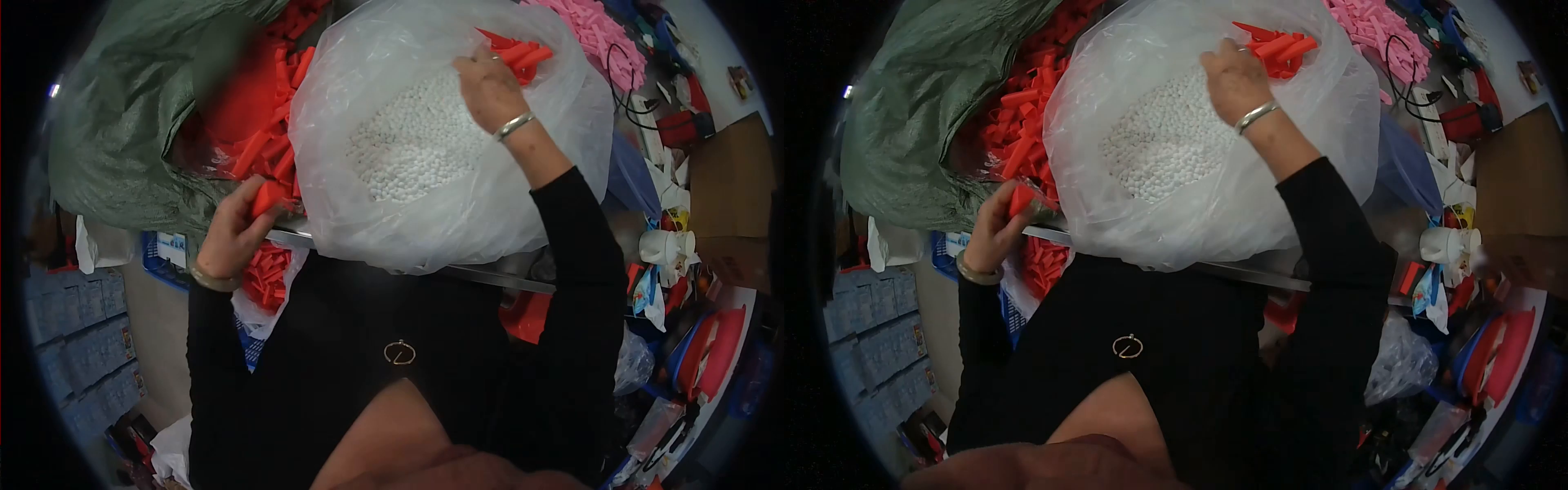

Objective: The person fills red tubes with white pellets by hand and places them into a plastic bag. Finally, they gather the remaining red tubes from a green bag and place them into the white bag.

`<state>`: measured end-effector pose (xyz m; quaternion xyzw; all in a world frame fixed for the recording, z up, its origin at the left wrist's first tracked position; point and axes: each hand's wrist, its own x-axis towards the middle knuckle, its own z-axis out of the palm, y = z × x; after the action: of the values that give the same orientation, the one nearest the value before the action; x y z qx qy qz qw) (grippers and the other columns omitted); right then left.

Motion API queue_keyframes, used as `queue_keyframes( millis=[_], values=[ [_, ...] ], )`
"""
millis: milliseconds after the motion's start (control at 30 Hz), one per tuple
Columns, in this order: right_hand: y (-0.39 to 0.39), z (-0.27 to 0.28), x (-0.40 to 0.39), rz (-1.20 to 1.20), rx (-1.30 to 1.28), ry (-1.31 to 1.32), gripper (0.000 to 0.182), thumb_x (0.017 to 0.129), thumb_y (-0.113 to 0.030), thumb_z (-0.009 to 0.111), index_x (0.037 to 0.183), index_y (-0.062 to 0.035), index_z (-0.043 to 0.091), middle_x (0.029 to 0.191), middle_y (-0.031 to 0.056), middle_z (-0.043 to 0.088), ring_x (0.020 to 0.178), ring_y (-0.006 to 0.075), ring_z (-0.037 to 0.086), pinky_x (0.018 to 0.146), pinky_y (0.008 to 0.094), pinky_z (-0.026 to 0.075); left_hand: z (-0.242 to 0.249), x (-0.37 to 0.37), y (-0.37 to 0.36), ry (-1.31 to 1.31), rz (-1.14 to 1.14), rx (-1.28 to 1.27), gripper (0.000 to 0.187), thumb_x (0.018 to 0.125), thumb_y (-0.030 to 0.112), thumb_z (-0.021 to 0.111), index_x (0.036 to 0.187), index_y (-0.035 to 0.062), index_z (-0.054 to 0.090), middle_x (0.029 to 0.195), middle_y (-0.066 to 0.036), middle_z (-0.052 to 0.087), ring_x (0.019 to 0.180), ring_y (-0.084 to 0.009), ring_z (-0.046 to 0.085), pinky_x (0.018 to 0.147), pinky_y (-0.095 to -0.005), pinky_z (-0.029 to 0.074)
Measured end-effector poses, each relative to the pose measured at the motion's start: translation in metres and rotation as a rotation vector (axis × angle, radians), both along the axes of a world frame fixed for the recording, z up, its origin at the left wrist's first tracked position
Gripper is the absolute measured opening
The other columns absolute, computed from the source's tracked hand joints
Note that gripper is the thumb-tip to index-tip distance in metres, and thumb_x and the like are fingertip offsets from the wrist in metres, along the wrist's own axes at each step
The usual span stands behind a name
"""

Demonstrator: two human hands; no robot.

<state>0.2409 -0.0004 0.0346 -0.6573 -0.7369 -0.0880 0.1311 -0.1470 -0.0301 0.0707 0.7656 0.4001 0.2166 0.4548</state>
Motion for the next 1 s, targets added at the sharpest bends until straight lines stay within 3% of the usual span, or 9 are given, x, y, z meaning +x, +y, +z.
queue_keyframes(
  millis=[133,200,233,400,533,633,767,933,1000],
  values=[
    [0.03,-0.051,0.056,-0.195,-0.107,-0.403,0.014,0.079,-0.007,0.059,0.09,-0.0079,0.068,0.102,0.0137,0.061,0.087,0.029,0.064,0.077,0.0412,0.051,-0.014,-0.083,-0.016,0.657,0.008,0.009,0.023,0.078,0.007,0.067,0.1,0.0025,0.059,0.088,-0.009,0.061,0.076,-0.0243,0.06,0.071,-0.0324,0.049],
    [0.034,-0.063,0.061,-0.176,-0.136,-0.474,0.013,0.079,-0.007,0.058,0.087,-0.0092,0.069,0.099,0.0114,0.062,0.09,0.0268,0.064,0.078,0.0409,0.05,-0.027,-0.104,-0.031,0.87,0.051,0.585,0.028,0.074,0.014,0.071,0.097,0.003,0.06,0.088,-0.015,0.062,0.075,-0.0312,0.061,0.07,-0.0367,0.049],
    [0.035,-0.067,0.063,-0.147,-0.133,-0.497,0.013,0.08,-0.008,0.058,0.086,-0.0098,0.069,0.095,0.0105,0.063,0.088,0.0265,0.065,0.076,0.0403,0.051,-0.027,-0.1,-0.031,0.879,0.094,0.583,0.028,0.074,0.014,0.071,0.097,0.003,0.06,0.088,-0.015,0.062,0.075,-0.0312,0.061,0.07,-0.0367,0.049],
    [0.024,-0.045,0.023,-0.044,-0.021,-0.226,0.006,0.075,0.0,0.056,0.077,-0.0055,0.057,0.073,0.0155,0.064,0.07,0.0326,0.065,0.061,0.0435,0.051,-0.035,-0.02,-0.003,0.012,0.336,-0.033,0.033,0.082,0.026,0.072,0.095,-0.0011,0.058,0.089,-0.013,0.062,0.079,-0.0223,0.062,0.069,-0.0327,0.05],
    [0.012,-0.041,-0.017,-0.062,-0.209,-0.034,0.008,0.078,-0.003,0.054,0.086,-0.0037,0.055,0.077,0.0204,0.064,0.074,0.0377,0.064,0.065,0.0476,0.051,-0.055,0.053,0.006,-0.129,0.295,-0.074,0.065,0.081,0.034,0.073,0.124,-0.0039,0.043,0.111,-0.022,0.057,0.099,-0.0249,0.06,0.084,-0.0337,0.049],
    [0.019,-0.07,-0.012,-0.206,-0.243,-0.038,0.009,0.081,-0.006,0.053,0.088,-0.0026,0.057,0.08,0.0217,0.065,0.077,0.0384,0.065,0.067,0.0485,0.051,-0.102,0.083,0.022,-0.17,0.302,0.158,0.062,0.083,0.029,0.069,0.126,-0.0045,0.04,0.116,-0.025,0.055,0.103,-0.028,0.059,0.088,-0.0333,0.047],
    [0.029,-0.097,-0.019,-0.237,-0.233,0.044,0.01,0.083,-0.008,0.052,0.088,-0.0012,0.058,0.082,0.0223,0.065,0.079,0.0393,0.064,0.069,0.0481,0.051,-0.127,0.097,0.035,-0.315,0.353,-0.044,0.049,0.086,0.019,0.061,0.123,-0.006,0.04,0.106,-0.026,0.058,0.097,-0.0308,0.061,0.081,-0.0365,0.048],
    [0.026,-0.113,-0.065,0.164,-0.277,0.474,0.012,0.082,-0.007,0.052,0.087,0.0023,0.057,0.079,0.0269,0.06,0.078,0.0443,0.057,0.074,0.0455,0.047,-0.117,0.106,0.034,-0.346,0.367,0.161,0.039,0.087,0.016,0.057,0.115,-0.0065,0.041,0.089,-0.026,0.058,0.082,-0.0294,0.062,0.069,-0.0391,0.047],
    [0.017,-0.103,-0.082,0.349,-0.34,0.533,0.014,0.084,-0.012,0.054,0.085,0.0007,0.061,0.078,0.0218,0.064,0.072,0.0356,0.063,0.065,0.0442,0.05,-0.104,0.106,0.031,-0.492,0.338,0.189,0.037,0.088,0.015,0.057,0.115,-0.0057,0.041,0.087,-0.025,0.058,0.08,-0.0265,0.062,0.067,-0.0363,0.047]
  ],
)
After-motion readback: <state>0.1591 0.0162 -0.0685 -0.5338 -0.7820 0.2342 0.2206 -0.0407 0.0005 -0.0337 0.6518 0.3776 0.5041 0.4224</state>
